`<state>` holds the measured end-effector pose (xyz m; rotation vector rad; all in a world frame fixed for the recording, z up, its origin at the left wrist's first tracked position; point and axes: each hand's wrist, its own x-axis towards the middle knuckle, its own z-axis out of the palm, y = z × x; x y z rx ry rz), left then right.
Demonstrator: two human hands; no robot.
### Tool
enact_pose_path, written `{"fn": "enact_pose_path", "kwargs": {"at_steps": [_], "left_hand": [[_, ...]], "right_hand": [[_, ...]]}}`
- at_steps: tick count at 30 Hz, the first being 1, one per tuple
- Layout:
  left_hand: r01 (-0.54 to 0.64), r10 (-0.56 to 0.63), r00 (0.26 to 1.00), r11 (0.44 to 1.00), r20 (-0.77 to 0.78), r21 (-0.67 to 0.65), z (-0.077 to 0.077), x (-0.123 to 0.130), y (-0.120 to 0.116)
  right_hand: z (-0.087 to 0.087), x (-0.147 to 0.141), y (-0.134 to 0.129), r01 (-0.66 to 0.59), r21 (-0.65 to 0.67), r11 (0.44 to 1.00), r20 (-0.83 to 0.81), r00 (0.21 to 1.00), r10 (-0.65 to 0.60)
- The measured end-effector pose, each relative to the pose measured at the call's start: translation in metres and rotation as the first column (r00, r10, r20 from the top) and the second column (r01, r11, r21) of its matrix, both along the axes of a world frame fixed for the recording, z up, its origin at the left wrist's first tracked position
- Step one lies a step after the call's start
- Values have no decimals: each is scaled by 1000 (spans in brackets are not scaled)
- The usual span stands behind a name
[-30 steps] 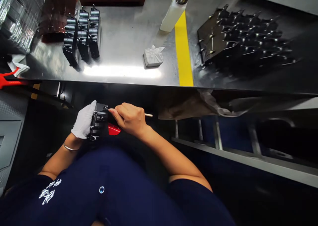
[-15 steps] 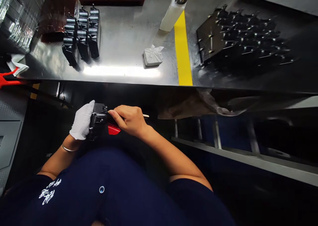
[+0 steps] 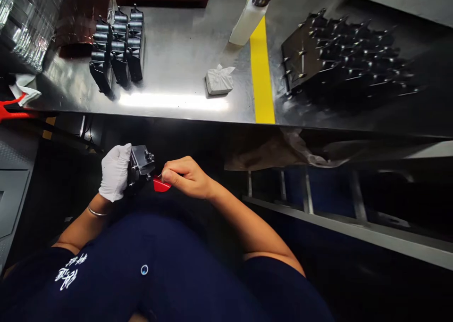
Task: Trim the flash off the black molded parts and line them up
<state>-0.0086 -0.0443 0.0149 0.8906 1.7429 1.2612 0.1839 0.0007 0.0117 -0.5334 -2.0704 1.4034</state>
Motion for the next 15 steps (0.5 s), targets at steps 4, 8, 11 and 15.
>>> {"fn": "enact_pose_path", "kwargs": {"at_steps": [4,8,11,15], "left_hand": [[2,-2,1000,1000,1,-1,-2,-1,0],[-7,7,1000,1000,-17,-5,-3,-1,0],[5,-5,1000,1000,-11,-12,-4,1,-1],[9,-9,1000,1000,2,-19,-3,0,-1]], "right_hand": [[-4,-7,-3,166,382,909,107,969,-221],[-2,-10,-2,130,524,842,141,962,-236],[0,-11,-2,135,575,807,135,957,-257],[-1,-12,-2,124,587,800,82,974,-211]]}}
